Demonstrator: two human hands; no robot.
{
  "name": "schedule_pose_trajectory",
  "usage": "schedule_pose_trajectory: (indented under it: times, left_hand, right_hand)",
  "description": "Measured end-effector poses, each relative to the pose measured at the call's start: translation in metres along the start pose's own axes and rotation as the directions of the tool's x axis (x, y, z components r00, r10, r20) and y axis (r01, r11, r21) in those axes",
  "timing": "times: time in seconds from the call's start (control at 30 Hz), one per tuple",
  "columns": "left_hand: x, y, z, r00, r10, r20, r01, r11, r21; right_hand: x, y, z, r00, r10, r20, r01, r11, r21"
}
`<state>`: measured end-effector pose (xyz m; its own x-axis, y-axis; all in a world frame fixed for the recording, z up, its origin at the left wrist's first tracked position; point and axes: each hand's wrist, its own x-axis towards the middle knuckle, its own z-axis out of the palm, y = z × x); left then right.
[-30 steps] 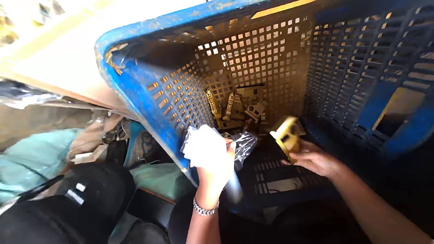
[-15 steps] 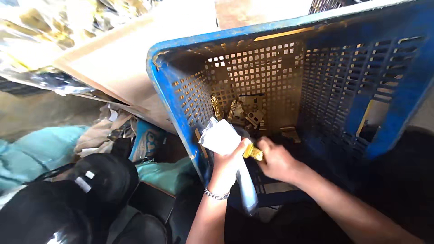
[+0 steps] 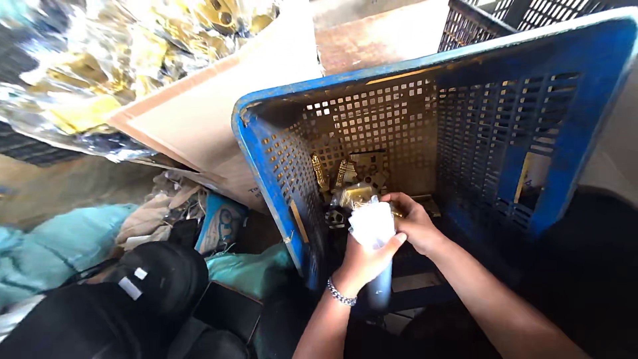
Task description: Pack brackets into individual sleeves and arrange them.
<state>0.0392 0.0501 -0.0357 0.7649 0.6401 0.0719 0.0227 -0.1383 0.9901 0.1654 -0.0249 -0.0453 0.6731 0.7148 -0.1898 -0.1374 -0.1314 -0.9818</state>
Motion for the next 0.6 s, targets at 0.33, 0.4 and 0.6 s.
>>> schedule_pose_trajectory:
  times: [0.33, 0.4, 0.6]
  left_hand:
    - [0.000, 0.015, -0.011, 0.986, -0.120, -0.117, 0.108, 0.989, -0.100]
    - [0.004, 0.001, 0.004, 0.993, 0.042, -0.106, -0.035, 0.998, 0.060]
    - [-0.008, 0.019, 0.003, 0.980, -0.187, 0.072, 0.201, 0.923, -0.329]
  right_hand:
    - [-0.018, -0.060, -0.084, 0.896, -0.424, 0.130, 0.344, 0.850, 0.399]
    - [-0.019, -0.049, -0.050, 0.938, -0.203, 0.281, 0.219, 0.975, -0.026]
    - [-0.028, -0.020, -0.034, 0.942, -0.088, 0.325, 0.130, 0.985, -0.110]
